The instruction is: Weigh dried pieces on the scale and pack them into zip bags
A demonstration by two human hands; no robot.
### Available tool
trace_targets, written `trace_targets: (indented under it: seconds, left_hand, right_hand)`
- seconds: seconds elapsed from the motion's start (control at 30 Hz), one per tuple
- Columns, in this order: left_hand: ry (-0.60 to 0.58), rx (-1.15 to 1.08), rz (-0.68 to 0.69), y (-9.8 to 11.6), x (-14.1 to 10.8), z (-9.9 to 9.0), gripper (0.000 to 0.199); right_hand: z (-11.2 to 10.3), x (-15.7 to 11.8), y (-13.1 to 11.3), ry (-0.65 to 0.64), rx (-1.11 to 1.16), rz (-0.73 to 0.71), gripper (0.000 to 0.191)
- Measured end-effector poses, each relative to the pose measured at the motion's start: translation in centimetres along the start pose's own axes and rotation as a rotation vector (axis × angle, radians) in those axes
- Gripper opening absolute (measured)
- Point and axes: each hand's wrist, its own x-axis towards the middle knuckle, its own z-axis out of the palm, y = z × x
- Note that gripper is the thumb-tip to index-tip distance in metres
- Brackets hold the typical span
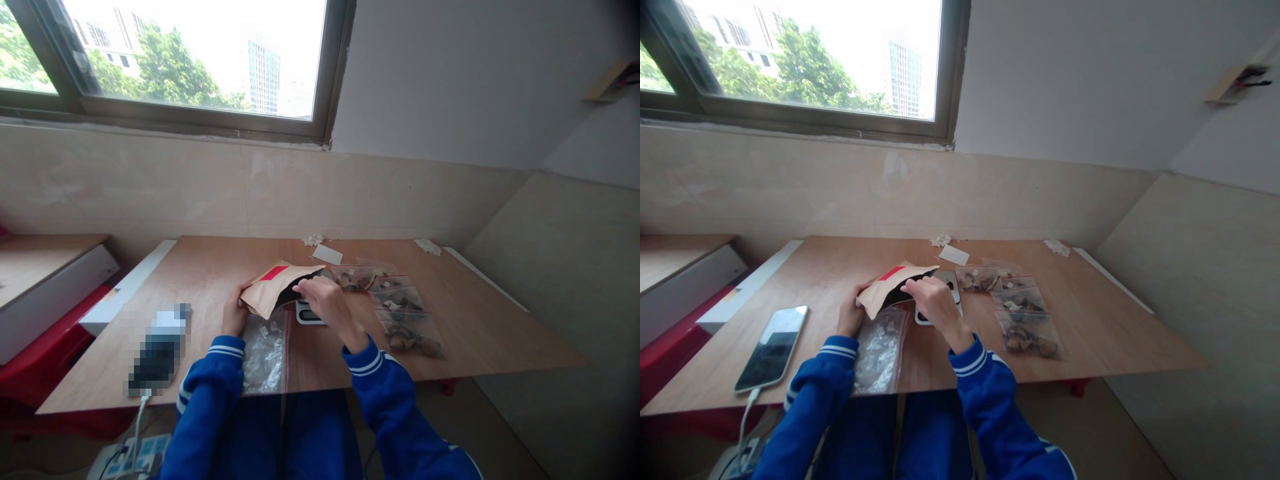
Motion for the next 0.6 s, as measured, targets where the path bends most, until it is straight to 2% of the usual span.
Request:
trace_targets:
  seconds: [0.23,0.33,0.43,0.53,0.6]
  left_hand:
    - [0.005,-0.013,-0.031,-0.2,-0.1,0.1,0.038]
    - [0.009,-0.010,-0.042,0.0,-0.1,0.0,0.038]
    - [0.013,-0.006,-0.030,0.3,-0.3,0.0,0.038]
    - [0.024,0.004,-0.036,0.3,-0.3,-0.1,0.037]
    - [0.023,0.004,-0.042,0.1,-0.4,-0.1,0.037]
  right_hand:
    - [-0.5,-0.3,0.1,-0.125,-0.139,-0.093,0.022]
    - [-0.9,-0.2,-1.1,-0.205,-0.251,-0.067,0.015]
    - [-0.8,0.0,-2.6,-0.284,-0.330,-0.025,0.021]
    - [0.0,0.5,-3.2,-0.358,-0.305,0.022,0.024]
    - [0.8,1.0,-2.6,-0.379,-0.159,0.043,0.027]
